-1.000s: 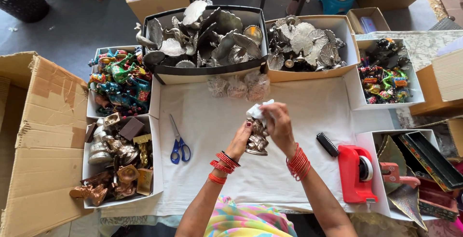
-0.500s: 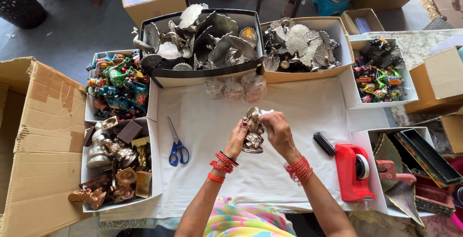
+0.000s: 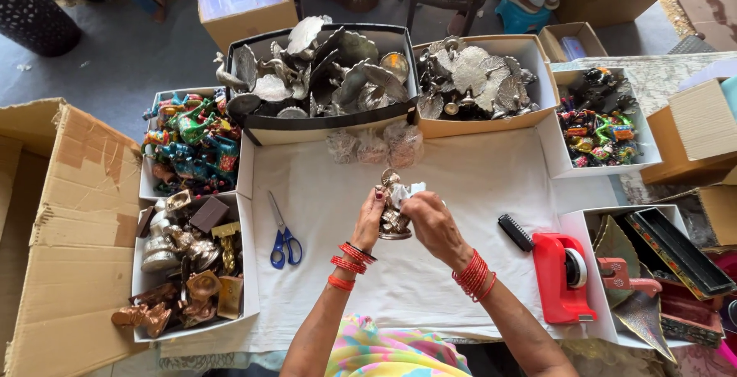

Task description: The person holds a small silver figurine in their left hand and wipes it with a white cloth held in their right hand. They rotate the figurine to clean different sides while standing at a table filled with boxes of various decorative items.

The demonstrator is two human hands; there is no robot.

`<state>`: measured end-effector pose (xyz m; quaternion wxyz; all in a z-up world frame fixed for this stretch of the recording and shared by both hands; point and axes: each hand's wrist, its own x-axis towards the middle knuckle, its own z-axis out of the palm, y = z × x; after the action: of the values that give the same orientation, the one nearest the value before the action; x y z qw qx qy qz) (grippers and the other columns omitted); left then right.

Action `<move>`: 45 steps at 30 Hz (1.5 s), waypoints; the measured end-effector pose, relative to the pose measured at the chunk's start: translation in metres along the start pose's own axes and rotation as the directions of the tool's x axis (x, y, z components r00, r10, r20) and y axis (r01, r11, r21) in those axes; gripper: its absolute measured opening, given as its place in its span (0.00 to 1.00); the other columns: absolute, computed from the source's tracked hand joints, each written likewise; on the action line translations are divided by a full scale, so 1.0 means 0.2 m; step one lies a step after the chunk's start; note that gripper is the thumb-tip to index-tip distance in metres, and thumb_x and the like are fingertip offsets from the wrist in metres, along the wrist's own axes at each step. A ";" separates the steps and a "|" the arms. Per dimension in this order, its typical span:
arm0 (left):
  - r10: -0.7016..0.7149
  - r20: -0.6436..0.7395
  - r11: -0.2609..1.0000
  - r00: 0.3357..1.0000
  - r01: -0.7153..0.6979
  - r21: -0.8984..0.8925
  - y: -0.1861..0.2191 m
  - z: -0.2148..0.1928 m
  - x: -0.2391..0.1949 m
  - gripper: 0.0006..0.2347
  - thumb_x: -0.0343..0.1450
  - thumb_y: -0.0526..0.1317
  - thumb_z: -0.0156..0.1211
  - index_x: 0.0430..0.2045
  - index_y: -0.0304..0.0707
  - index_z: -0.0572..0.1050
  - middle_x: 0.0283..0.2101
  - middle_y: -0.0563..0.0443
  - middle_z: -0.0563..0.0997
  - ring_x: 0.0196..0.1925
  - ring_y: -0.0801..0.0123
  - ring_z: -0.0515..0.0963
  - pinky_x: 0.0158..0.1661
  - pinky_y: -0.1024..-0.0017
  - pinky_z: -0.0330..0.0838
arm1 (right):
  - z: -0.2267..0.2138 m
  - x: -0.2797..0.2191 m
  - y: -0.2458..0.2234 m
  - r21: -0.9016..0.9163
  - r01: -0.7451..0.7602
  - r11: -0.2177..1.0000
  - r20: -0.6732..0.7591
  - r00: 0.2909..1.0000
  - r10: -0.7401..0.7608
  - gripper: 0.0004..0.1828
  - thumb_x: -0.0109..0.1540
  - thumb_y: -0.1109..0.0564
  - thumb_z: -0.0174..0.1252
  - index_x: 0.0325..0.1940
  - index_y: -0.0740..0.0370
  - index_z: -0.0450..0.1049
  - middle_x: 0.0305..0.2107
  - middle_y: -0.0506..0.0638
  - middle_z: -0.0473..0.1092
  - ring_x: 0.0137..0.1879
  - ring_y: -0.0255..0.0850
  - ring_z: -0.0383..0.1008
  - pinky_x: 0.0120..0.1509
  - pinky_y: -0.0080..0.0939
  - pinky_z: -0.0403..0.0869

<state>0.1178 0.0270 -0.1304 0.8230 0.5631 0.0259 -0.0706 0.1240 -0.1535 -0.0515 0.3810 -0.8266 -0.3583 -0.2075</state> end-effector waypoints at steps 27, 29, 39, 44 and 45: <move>-0.124 0.078 0.978 0.989 0.135 -0.159 0.11 0.00 -0.04 0.20 0.78 0.49 0.44 0.55 0.31 0.70 0.45 0.46 0.83 0.44 0.68 0.84 0.44 0.70 0.82 | -0.11 0.06 -0.09 0.182 -0.478 0.859 -0.144 0.851 0.504 0.10 0.61 0.62 0.62 0.46 0.61 0.76 0.49 0.56 0.74 0.47 0.45 0.79 0.48 0.41 0.82; -0.109 0.086 0.982 0.990 0.121 -0.144 0.10 0.02 -0.04 0.20 0.79 0.49 0.44 0.56 0.31 0.71 0.45 0.46 0.82 0.44 0.69 0.84 0.44 0.70 0.81 | -0.14 0.11 -0.13 0.200 -0.482 0.853 -0.191 0.835 0.517 0.09 0.61 0.62 0.62 0.46 0.62 0.77 0.46 0.55 0.75 0.45 0.44 0.78 0.47 0.41 0.80; 0.045 0.074 0.978 0.996 -0.059 0.199 0.08 0.01 -0.07 0.17 0.79 0.47 0.49 0.45 0.30 0.78 0.39 0.53 0.82 0.42 0.77 0.77 0.44 0.77 0.74 | -0.08 -0.02 -0.07 0.155 -0.585 0.796 -0.018 0.804 0.594 0.09 0.61 0.62 0.62 0.45 0.65 0.79 0.40 0.54 0.74 0.43 0.44 0.78 0.46 0.41 0.78; 0.079 -0.030 0.940 0.996 -0.064 0.336 0.10 0.07 -0.10 0.16 0.79 0.46 0.48 0.46 0.32 0.78 0.37 0.52 0.83 0.39 0.77 0.78 0.42 0.76 0.74 | -0.06 -0.10 -0.14 0.136 -0.607 0.783 -0.019 0.789 0.614 0.10 0.60 0.61 0.62 0.44 0.67 0.80 0.40 0.56 0.71 0.44 0.46 0.77 0.48 0.42 0.77; 0.083 -0.035 0.928 0.996 -0.065 0.367 0.12 0.09 -0.10 0.15 0.78 0.46 0.48 0.46 0.33 0.78 0.38 0.52 0.84 0.39 0.77 0.79 0.41 0.76 0.75 | -0.06 -0.10 -0.14 0.133 -0.619 0.774 -0.027 0.779 0.627 0.10 0.60 0.61 0.63 0.44 0.67 0.81 0.39 0.56 0.71 0.44 0.46 0.76 0.48 0.42 0.76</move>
<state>0.1005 0.0215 -0.0995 0.7050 0.7086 0.0115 -0.0290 0.0889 -0.1590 -0.0438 0.4879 -0.8672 -0.0627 -0.0772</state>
